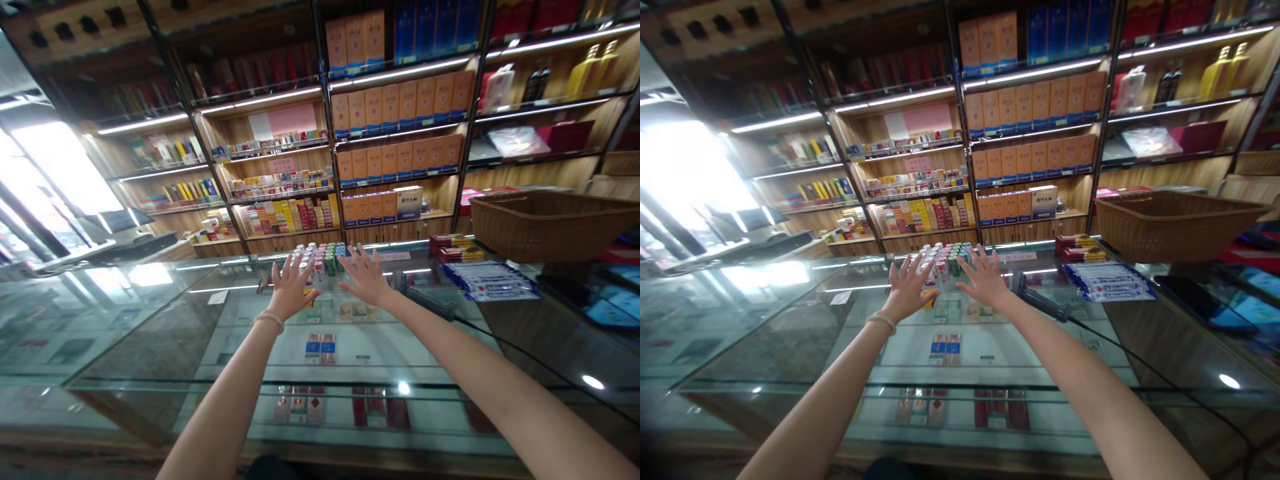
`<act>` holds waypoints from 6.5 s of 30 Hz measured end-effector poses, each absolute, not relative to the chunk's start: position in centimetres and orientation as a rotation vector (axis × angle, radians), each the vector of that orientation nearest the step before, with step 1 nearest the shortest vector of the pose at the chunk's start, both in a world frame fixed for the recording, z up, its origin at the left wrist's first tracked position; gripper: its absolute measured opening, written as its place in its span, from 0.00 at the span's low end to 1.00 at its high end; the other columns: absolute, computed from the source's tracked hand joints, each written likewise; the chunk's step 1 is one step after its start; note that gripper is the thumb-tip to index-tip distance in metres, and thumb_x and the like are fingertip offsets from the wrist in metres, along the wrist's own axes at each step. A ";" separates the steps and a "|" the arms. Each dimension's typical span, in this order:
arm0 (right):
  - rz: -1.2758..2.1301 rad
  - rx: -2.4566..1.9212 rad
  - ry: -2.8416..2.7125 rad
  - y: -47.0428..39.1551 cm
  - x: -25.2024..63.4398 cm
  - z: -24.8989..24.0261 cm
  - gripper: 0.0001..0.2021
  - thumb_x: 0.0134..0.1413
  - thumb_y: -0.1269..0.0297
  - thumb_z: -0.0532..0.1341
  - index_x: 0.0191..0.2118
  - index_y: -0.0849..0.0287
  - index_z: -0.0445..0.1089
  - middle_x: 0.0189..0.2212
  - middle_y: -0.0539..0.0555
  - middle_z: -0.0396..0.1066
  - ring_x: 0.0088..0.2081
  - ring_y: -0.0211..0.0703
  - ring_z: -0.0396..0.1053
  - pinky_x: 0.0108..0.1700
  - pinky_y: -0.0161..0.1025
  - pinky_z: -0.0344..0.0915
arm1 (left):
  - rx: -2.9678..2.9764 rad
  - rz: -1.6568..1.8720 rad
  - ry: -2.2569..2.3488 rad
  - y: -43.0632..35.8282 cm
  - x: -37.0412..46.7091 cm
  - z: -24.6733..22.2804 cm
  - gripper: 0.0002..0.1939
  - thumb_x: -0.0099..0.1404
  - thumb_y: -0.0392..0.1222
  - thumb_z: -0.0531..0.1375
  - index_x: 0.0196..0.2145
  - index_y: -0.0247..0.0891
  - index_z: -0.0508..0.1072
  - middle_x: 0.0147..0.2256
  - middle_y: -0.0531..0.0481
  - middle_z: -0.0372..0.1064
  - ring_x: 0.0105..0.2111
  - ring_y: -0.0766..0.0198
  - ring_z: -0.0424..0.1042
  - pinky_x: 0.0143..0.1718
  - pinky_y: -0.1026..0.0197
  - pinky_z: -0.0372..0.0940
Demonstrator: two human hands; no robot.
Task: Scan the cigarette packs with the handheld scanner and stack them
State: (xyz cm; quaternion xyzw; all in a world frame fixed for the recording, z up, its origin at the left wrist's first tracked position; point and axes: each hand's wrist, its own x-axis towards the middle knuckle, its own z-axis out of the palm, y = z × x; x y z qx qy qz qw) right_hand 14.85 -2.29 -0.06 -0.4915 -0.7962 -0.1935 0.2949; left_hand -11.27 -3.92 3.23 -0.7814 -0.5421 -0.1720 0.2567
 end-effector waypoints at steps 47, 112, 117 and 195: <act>-0.642 -1.620 -1.853 -4.6 37.7 2.0 0.20 0.71 0.54 0.54 0.59 0.54 0.74 0.70 0.62 0.62 0.72 0.60 0.54 0.72 0.71 0.33 | -2.307 -0.831 -1.436 -2.2 14.7 4.3 0.28 0.74 0.53 0.55 0.68 0.47 0.68 0.73 0.42 0.55 0.73 0.42 0.48 0.73 0.32 0.40; -0.388 -2.095 -1.642 1.8 50.8 -3.7 0.28 0.69 0.47 0.54 0.57 0.66 0.76 0.74 0.70 0.51 0.75 0.64 0.40 0.70 0.72 0.35 | -2.532 -0.535 -1.682 5.2 32.8 -0.1 0.33 0.72 0.65 0.52 0.61 0.38 0.74 0.74 0.34 0.50 0.74 0.41 0.47 0.71 0.33 0.48; -0.419 -2.060 -1.603 1.5 50.6 -3.6 0.23 0.70 0.52 0.53 0.52 0.63 0.79 0.72 0.68 0.57 0.74 0.62 0.43 0.70 0.71 0.38 | -2.539 -0.492 -1.691 4.9 32.6 0.2 0.32 0.72 0.64 0.53 0.60 0.40 0.75 0.74 0.36 0.49 0.73 0.41 0.47 0.71 0.34 0.47; -0.499 -1.425 -1.571 -3.5 26.9 1.6 0.15 0.69 0.57 0.58 0.52 0.53 0.78 0.73 0.60 0.57 0.75 0.57 0.47 0.70 0.62 0.43 | -1.967 -1.109 -1.576 -2.5 4.9 4.4 0.19 0.72 0.54 0.59 0.57 0.52 0.79 0.75 0.45 0.48 0.76 0.44 0.41 0.72 0.32 0.37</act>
